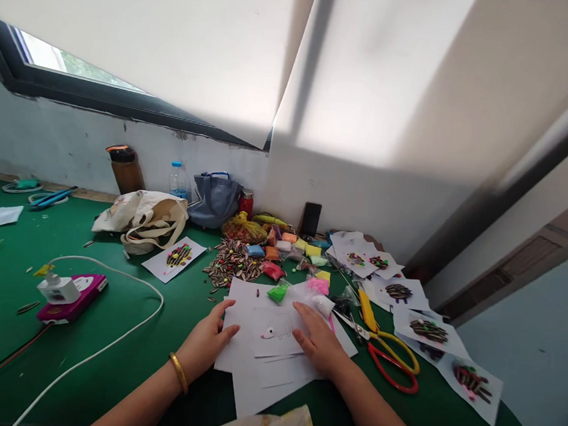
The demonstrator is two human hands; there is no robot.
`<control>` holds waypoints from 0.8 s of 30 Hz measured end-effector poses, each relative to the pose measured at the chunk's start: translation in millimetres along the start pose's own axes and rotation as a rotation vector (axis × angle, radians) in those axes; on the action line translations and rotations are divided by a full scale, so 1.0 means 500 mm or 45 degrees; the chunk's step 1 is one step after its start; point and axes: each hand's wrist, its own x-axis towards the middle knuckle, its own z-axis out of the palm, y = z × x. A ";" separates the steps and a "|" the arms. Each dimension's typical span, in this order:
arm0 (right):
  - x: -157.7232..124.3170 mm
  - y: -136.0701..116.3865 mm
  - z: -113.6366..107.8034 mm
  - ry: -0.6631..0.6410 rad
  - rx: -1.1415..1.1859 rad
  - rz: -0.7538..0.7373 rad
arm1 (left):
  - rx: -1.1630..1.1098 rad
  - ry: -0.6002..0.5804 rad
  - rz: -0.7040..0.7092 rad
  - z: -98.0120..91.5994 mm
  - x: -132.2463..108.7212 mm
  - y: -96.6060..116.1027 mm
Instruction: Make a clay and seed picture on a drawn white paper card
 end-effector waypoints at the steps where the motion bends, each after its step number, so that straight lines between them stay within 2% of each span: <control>1: 0.000 0.004 0.003 -0.028 -0.036 0.016 | -0.026 -0.011 0.009 0.001 -0.003 -0.002; 8: 0.011 0.003 0.026 -0.059 -0.156 0.177 | -0.015 -0.005 0.018 0.010 -0.028 -0.004; 14: 0.009 0.007 0.025 -0.047 -0.195 0.229 | -0.078 -0.063 -0.021 0.016 -0.057 -0.012; 16: 0.007 0.007 0.023 -0.038 -0.188 0.230 | -0.129 -0.037 0.018 0.015 -0.063 -0.017; 20: 0.006 0.004 0.021 -0.042 -0.165 0.236 | -0.197 0.011 0.067 0.014 -0.057 -0.015; 24: -0.001 0.004 0.023 -0.068 -0.148 0.204 | -0.200 -0.034 0.052 0.014 -0.035 -0.003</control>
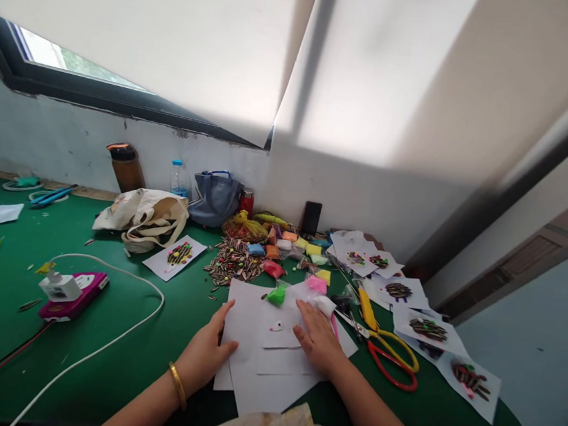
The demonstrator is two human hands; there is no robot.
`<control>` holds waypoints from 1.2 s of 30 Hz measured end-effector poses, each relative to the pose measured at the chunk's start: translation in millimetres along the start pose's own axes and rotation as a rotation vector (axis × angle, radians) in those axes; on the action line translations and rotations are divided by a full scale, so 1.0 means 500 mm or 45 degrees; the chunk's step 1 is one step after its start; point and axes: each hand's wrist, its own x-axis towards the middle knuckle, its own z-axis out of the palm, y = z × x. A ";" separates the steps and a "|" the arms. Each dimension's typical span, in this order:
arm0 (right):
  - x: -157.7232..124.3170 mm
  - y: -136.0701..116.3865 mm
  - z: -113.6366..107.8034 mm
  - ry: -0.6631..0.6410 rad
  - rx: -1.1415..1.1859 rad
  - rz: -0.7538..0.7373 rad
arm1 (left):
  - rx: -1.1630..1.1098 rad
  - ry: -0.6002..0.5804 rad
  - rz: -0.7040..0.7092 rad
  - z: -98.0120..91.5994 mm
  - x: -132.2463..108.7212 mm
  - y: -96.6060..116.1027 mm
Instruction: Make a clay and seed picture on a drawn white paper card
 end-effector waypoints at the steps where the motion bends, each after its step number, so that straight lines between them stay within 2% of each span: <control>1: -0.003 -0.001 0.000 -0.012 -0.001 -0.015 | 0.035 0.000 0.001 0.000 0.006 0.003; 7: 0.002 -0.045 -0.027 -0.044 -0.079 -0.100 | 0.287 0.050 -0.031 -0.004 0.034 0.007; 10: 0.032 -0.080 -0.045 -0.068 -0.090 -0.260 | 0.285 0.038 -0.016 -0.004 0.048 0.005; 12: 0.061 -0.092 -0.050 -0.104 -0.093 -0.299 | 0.293 0.036 -0.010 -0.003 0.054 0.006; 17: 0.113 -0.086 -0.058 -0.029 -0.172 -0.016 | 0.278 0.032 0.033 -0.006 0.048 0.009; 19: 0.105 -0.088 -0.066 0.002 -0.165 -0.044 | 0.247 0.030 0.053 -0.007 0.041 0.003; 21: 0.078 -0.100 -0.073 -0.039 -0.127 -0.209 | 0.190 0.031 0.074 -0.008 0.037 -0.008; 24: 0.021 -0.123 -0.071 -0.240 -0.035 -0.573 | 0.105 0.046 0.096 -0.006 0.038 -0.026; 26: -0.011 -0.132 -0.061 -0.381 0.021 -0.737 | 0.085 0.063 0.087 -0.004 0.039 -0.028; 30: -0.036 -0.125 -0.034 -0.496 0.065 -0.783 | 0.082 -0.003 0.050 -0.001 0.031 -0.009; 34: -0.036 -0.113 -0.022 -0.464 0.063 -0.795 | 0.112 -0.121 0.167 -0.009 0.038 0.000; 36: -0.036 -0.111 -0.022 -0.430 0.064 -0.819 | 0.093 -0.093 0.199 -0.020 0.067 -0.001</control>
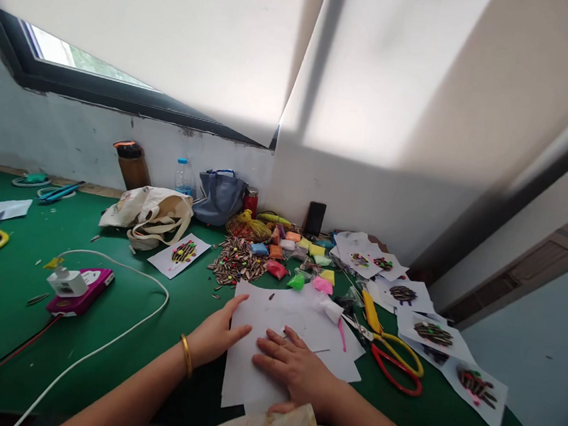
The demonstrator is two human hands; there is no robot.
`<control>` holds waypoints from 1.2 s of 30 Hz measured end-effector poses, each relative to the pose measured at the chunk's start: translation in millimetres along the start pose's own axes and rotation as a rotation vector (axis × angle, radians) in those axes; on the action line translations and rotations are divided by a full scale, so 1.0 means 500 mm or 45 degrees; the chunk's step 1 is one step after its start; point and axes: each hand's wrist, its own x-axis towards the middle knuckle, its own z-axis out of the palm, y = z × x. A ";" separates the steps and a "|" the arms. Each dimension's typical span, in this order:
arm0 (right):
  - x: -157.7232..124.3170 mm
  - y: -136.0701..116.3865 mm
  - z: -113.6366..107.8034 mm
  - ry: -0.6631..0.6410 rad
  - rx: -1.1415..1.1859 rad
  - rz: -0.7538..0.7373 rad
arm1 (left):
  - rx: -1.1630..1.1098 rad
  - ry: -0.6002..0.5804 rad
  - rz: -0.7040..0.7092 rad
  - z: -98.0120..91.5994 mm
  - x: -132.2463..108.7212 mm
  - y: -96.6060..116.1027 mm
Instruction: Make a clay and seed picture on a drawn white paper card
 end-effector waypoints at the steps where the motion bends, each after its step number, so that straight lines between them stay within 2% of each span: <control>1: 0.000 0.000 -0.001 0.002 -0.005 -0.009 | -0.028 0.046 0.002 -0.008 0.021 -0.004; 5: 0.002 -0.002 -0.006 -0.080 -0.020 -0.002 | -0.234 0.102 -0.094 -0.042 0.124 -0.013; 6: 0.004 -0.002 -0.007 -0.102 -0.025 0.000 | -0.246 0.103 -0.131 -0.049 0.147 -0.013; 9: 0.010 0.001 -0.005 -0.123 -0.063 -0.009 | -0.152 0.154 -0.076 -0.053 0.189 -0.005; 11: 0.014 0.003 0.001 -0.105 -0.098 -0.014 | -0.027 0.180 0.002 -0.037 0.193 0.004; 13: 0.016 0.005 0.006 -0.091 -0.121 -0.018 | 0.450 0.240 0.266 -0.007 0.187 0.017; 16: 0.017 0.006 0.011 -0.073 -0.148 -0.028 | 0.872 0.097 0.502 0.045 0.182 0.037; 19: 0.017 0.008 0.012 -0.064 -0.175 -0.036 | 1.126 0.040 0.563 0.066 0.195 0.046; 24: 0.021 0.005 0.011 -0.083 -0.141 -0.010 | 1.185 0.119 0.522 0.018 0.219 0.039; 27: 0.032 -0.007 0.006 -0.052 -0.102 0.032 | 1.192 0.079 0.527 -0.003 0.221 0.033; 30: 0.050 -0.025 -0.001 0.003 -0.090 0.079 | 1.214 0.027 0.524 0.006 0.222 0.029; 36: 0.083 -0.043 -0.014 0.093 -0.114 0.123 | 1.258 0.046 0.469 0.038 0.239 0.028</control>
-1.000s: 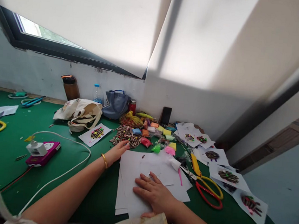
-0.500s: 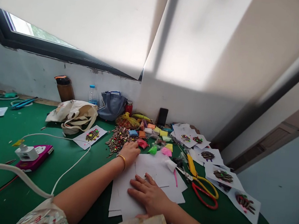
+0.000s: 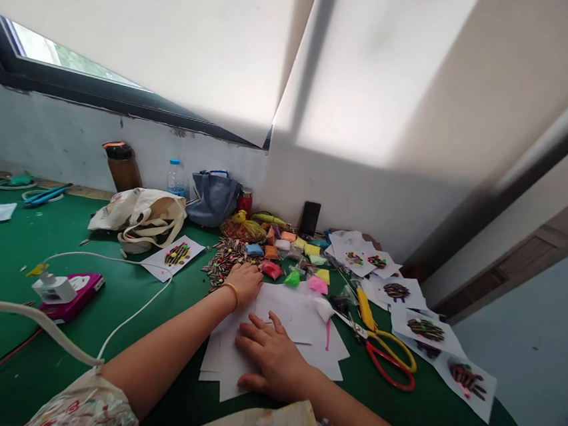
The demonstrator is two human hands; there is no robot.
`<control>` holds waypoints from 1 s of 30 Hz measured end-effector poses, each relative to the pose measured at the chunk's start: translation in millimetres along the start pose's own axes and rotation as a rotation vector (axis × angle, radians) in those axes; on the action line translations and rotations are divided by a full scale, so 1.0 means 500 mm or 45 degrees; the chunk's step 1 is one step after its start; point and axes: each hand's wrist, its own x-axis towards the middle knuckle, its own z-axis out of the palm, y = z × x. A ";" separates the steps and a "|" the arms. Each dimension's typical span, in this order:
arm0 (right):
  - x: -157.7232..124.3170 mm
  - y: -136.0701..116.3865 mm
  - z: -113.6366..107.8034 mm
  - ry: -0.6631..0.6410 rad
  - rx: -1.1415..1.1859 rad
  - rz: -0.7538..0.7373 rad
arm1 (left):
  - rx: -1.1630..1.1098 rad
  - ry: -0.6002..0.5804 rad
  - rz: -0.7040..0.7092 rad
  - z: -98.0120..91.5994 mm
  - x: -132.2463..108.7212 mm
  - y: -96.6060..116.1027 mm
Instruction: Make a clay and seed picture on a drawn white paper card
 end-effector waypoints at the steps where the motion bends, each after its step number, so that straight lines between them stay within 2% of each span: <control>1: -0.002 0.002 -0.003 0.011 -0.011 -0.009 | 0.004 -0.001 -0.007 0.001 0.004 0.001; 6: -0.054 0.031 -0.024 -0.085 -0.103 -0.192 | -0.001 -0.011 -0.024 0.004 0.018 0.002; 9: -0.076 0.045 -0.025 -0.031 -0.187 -0.152 | -0.017 -0.026 -0.030 0.008 0.025 0.005; 13: -0.060 0.046 -0.002 0.111 -0.248 -0.106 | -0.032 -0.040 -0.055 0.006 0.032 0.012; 17: -0.045 0.046 0.012 0.154 -0.209 -0.121 | -0.042 -0.028 -0.099 -0.015 0.022 0.013; 19: -0.052 0.058 0.011 0.183 -0.183 -0.034 | -0.058 -0.010 -0.114 -0.028 0.005 0.013; 22: -0.070 0.091 0.010 0.293 -0.199 0.291 | -0.118 -0.010 -0.084 -0.041 -0.037 0.018; 25: -0.080 0.124 0.010 0.275 -0.220 0.535 | -0.357 -0.095 0.075 -0.038 -0.089 0.030; 27: -0.080 0.135 0.007 0.214 -0.208 0.565 | -0.395 -0.167 0.112 -0.031 -0.120 0.040; 30: -0.075 0.137 -0.001 0.153 -0.173 0.506 | -0.387 -0.197 0.100 -0.021 -0.149 0.052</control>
